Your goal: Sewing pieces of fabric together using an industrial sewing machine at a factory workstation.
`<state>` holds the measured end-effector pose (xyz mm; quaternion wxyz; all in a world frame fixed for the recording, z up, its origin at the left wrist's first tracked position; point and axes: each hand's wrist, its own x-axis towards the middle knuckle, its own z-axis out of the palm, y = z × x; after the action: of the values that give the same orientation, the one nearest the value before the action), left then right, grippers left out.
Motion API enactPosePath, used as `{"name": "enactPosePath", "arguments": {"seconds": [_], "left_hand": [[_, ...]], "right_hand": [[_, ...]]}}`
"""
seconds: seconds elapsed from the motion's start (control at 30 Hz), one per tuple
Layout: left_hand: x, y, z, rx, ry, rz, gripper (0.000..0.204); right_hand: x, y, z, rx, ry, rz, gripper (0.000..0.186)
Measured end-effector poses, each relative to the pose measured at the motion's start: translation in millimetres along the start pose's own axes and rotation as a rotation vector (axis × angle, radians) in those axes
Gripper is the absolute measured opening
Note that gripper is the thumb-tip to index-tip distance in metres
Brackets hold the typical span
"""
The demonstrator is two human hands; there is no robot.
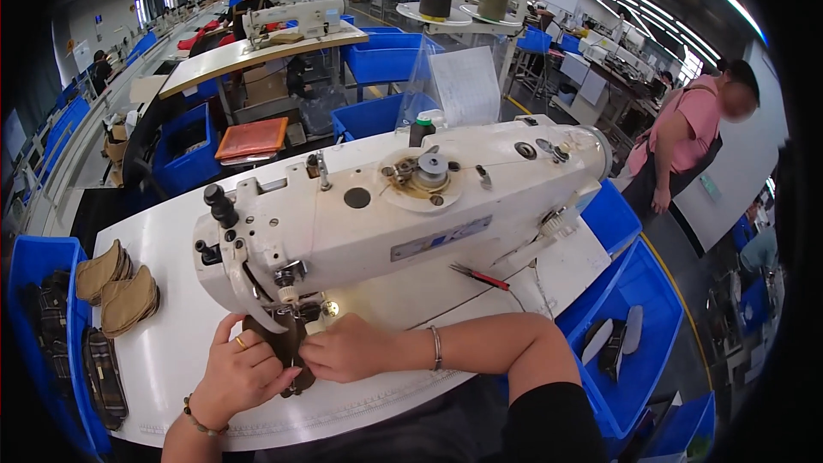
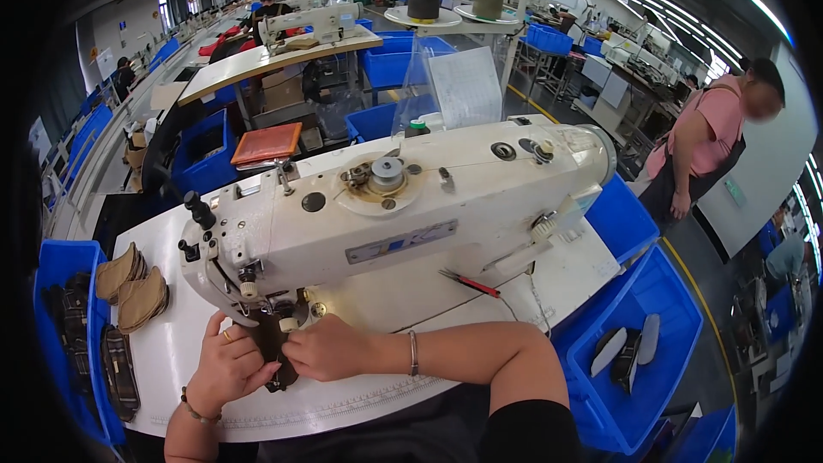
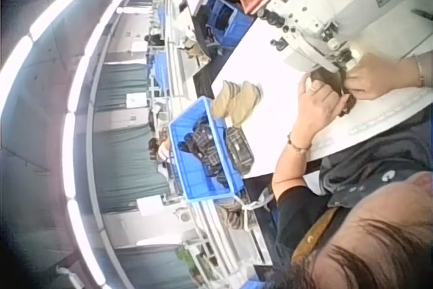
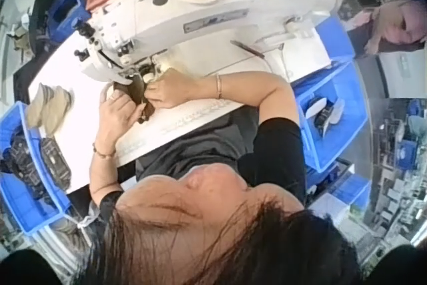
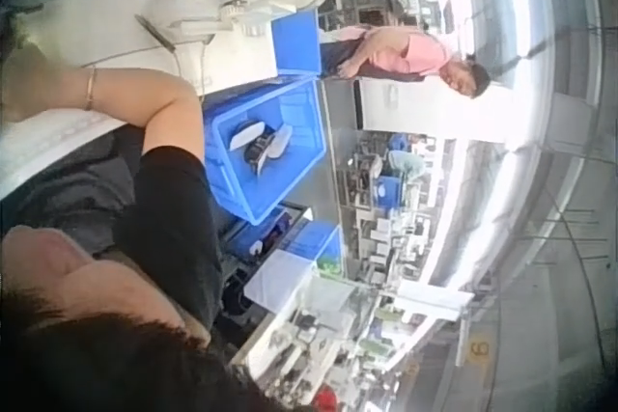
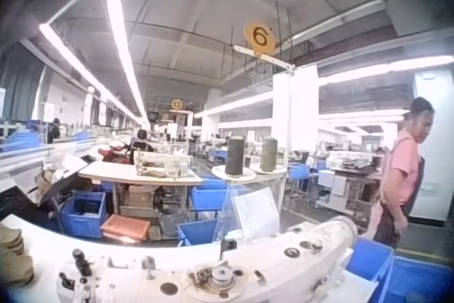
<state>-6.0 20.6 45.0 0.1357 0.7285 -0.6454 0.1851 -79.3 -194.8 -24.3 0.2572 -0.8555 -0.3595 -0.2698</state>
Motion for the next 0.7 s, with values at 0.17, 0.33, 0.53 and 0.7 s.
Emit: {"name": "enactPosePath", "arguments": {"seconds": [0.17,0.33,0.53,0.7], "left_hand": [[2,6,7,0.027,0.033,-0.032,0.028],[6,15,1,0.017,0.01,-0.052,0.02],[4,42,6,0.145,0.085,-0.319,0.016],[-1,42,11,0.023,-0.022,-0.436,0.027]], "right_hand": [[3,0,-3,-0.168,-0.032,0.061,0.019],[-4,-8,3,-0.195,-0.087,-0.143,0.014],[1,-14,10,-0.22,0.102,-0.216,0.011],[4,-14,1,-0.285,0.166,-0.22,0.011]]}}
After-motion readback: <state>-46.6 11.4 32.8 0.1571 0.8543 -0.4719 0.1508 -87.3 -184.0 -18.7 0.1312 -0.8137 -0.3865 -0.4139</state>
